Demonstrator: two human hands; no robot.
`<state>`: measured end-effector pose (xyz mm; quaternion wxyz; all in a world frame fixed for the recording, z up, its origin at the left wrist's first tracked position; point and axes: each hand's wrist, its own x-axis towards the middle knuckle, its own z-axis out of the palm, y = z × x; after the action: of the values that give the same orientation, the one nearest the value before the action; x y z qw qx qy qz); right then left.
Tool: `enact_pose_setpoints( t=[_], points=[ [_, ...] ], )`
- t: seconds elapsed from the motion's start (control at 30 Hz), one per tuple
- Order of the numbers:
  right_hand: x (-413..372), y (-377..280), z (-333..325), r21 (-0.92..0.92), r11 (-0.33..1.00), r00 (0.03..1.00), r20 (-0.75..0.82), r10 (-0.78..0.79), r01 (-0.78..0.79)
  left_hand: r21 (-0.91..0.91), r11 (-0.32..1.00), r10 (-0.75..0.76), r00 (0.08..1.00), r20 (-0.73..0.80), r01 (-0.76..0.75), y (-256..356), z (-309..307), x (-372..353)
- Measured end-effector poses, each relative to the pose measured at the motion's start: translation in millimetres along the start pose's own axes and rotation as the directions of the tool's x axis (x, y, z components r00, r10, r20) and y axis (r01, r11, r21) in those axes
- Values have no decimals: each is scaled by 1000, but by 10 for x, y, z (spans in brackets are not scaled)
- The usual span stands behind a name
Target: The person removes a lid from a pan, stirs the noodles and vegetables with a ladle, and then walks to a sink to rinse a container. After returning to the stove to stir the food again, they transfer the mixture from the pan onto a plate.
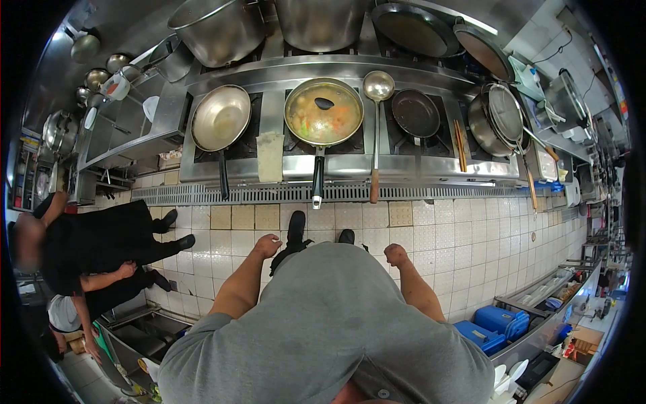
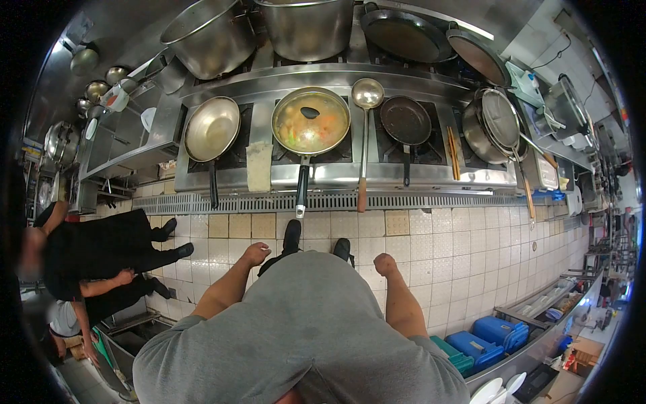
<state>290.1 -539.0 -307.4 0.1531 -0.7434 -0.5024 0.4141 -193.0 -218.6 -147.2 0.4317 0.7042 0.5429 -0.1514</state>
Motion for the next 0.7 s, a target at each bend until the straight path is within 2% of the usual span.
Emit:
enact_pose_setpoints(
  t=[0.07, 0.3, 0.37, 0.4, 0.5, 0.57, 0.6, 0.67, 0.7],
  points=[
    [-11, -164, -81, -302, 950, 993, 55, 100, -79, 1, 1000, -5, 1000, 2, 5, 26, -18, -23],
    [-62, -162, -31, -212, 974, 996, 4, 87, -84, -42, 997, -64, 997, 42, 66, 13, -22, -79],
    [-29, -88, 28, -93, 970, 973, 42, 229, -225, -6, 999, -39, 999, 25, 39, -5, -15, -90],
    [-21, -68, 40, -93, 970, 973, 42, 229, -224, 30, 999, -13, 1000, 9, 12, -10, -13, -95],
    [-14, -48, 29, -76, 975, 977, 26, 212, -210, 30, 1000, -8, 1000, 15, 8, -32, 0, -87],
    [-39, -84, -46, -5, 995, 994, 50, 101, -101, 22, 1000, -7, 1000, 17, 7, -62, 15, -62],
    [-38, -126, -88, -5, 995, 994, 49, 101, -101, 14, 1000, -6, 1000, 20, 6, -59, 11, -61],
    [-23, -225, -159, -182, 983, 991, 127, 32, -9, 0, 1000, -11, 1000, 24, 11, -50, 6, -61],
    [-14, -193, -138, -182, 983, 991, 126, 32, -9, -15, 1000, -16, 999, 29, 16, -35, -3, -68]
  ],
)
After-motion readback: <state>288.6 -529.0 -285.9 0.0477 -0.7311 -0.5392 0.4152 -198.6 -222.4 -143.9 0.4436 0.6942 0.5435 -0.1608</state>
